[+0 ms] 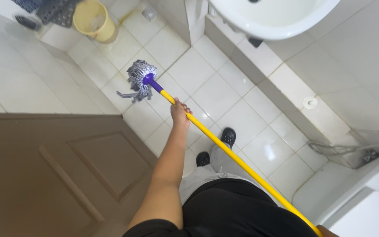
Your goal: The person mops the tiled bathroom floor using a yellow-handled mop and a yellow bucket of soapy water. They repeatedly dip the mop into the bucket, wring it out by hand, and mop the floor around the sink and toilet. The person also rinses the mop head under the sink faucet and wrings it out again before continuing to mop.
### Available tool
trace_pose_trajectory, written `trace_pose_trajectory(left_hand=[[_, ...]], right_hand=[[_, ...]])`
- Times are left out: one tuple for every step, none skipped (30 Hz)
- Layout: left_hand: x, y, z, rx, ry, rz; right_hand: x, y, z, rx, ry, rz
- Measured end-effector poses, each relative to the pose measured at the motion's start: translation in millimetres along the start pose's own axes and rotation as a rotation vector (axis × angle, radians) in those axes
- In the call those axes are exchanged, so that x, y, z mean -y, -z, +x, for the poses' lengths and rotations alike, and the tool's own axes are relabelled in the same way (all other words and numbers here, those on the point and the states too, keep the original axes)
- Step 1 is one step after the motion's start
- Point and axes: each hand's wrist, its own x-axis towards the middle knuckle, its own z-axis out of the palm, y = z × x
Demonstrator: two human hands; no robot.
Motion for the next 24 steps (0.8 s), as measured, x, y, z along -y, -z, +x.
trace_pose_trajectory(left_hand=[[-4.0,-24.4,-24.8,0.013,-0.058,0.045],[-5.2,-42.5,-39.1,0.020,-0.067,0.049],[-2.1,-58.5,-55.3,0.018,-0.109,0.069],[1.6,-74.1,-71.8,0.015,-0.150,0.090],[0.1,-90.5,-79.8,0.024,-0.158,0.089],[-1.6,-105.6,-88.0,0.060,-0.187,0.087],[-2.4,-116.3,-97.2,0.095,-0.212,0.086],[-7.0,-132.0,-107.3,0.102,-0.217,0.087],[-9.1,-144.2,-118.9,0.107,-0.234,0.092],[-11.5,-156.2,-129.4,0.113,-0.250,0.098],[-13.3,-167.0,-136.3,0.111,-0.250,0.104],[-16.1,-177.2,-142.7,0.135,-0.276,0.120],[-18.9,-191.4,-147.1,0.161,-0.303,0.129],[-20.9,-201.3,-149.5,0.162,-0.305,0.130],[-21.8,-208.2,-152.9,0.205,-0.315,0.149],[-23.2,-215.0,-155.7,0.248,-0.324,0.168],[-25.2,-223.5,-154.6,0.249,-0.322,0.171],[-27.7,-231.9,-153.5,0.276,-0.358,0.190],[-31.8,-239.5,-152.1,0.308,-0.395,0.213],[-33.9,-245.3,-151.7,0.315,-0.392,0.219],[-35.1,-252.4,-151.0,0.352,-0.391,0.240],[-37.6,-258.4,-150.1,0.389,-0.390,0.260],[-38.2,-260.3,-147.1,0.403,-0.383,0.265],[-39.3,-262.0,-144.2,0.436,-0.390,0.284]], right_hand=[[18.8,6.3,8.7,0.015,0.050,0.013],[61.8,40.4,22.3,0.029,0.101,0.025],[105.1,66.0,27.2,0.049,0.149,0.039],[149.9,85.9,25.5,0.068,0.197,0.052],[169.0,114.6,54.2,0.079,0.247,0.060],[194.0,140.0,80.6,0.091,0.296,0.066],[224.6,158.3,104.0,0.105,0.343,0.075],[253.1,187.4,102.8,0.098,0.348,0.076],[279.5,212.5,99.8,0.198,0.331,-0.035],[306.4,237.8,97.7,0.298,0.312,-0.146],[318.9,251.5,90.5,0.301,0.316,-0.141],[332.5,264.9,83.4,0.310,0.272,-0.298],[345.9,284.3,77.3,0.313,0.225,-0.459],[351.5,295.3,77.5,0.311,0.227,-0.459],[356.2,302.7,76.4,0.269,0.219,-0.427],[361.5,310.1,75.8,0.227,0.211,-0.396],[368.7,321.3,73.3,0.228,0.210,-0.393],[376.4,332.4,70.8,0.151,0.305,-0.324],[385.8,341.4,68.3,0.069,0.398,-0.249],[399.8,353.2,62.7,0.065,0.397,-0.240],[412.8,366.1,57.1,-0.074,0.454,-0.168],[426.9,378.4,51.6,-0.214,0.506,-0.096],[450.6,386.3,37.5,-0.224,0.499,-0.086],[474.8,394.6,23.5,-0.404,0.572,0.090]])
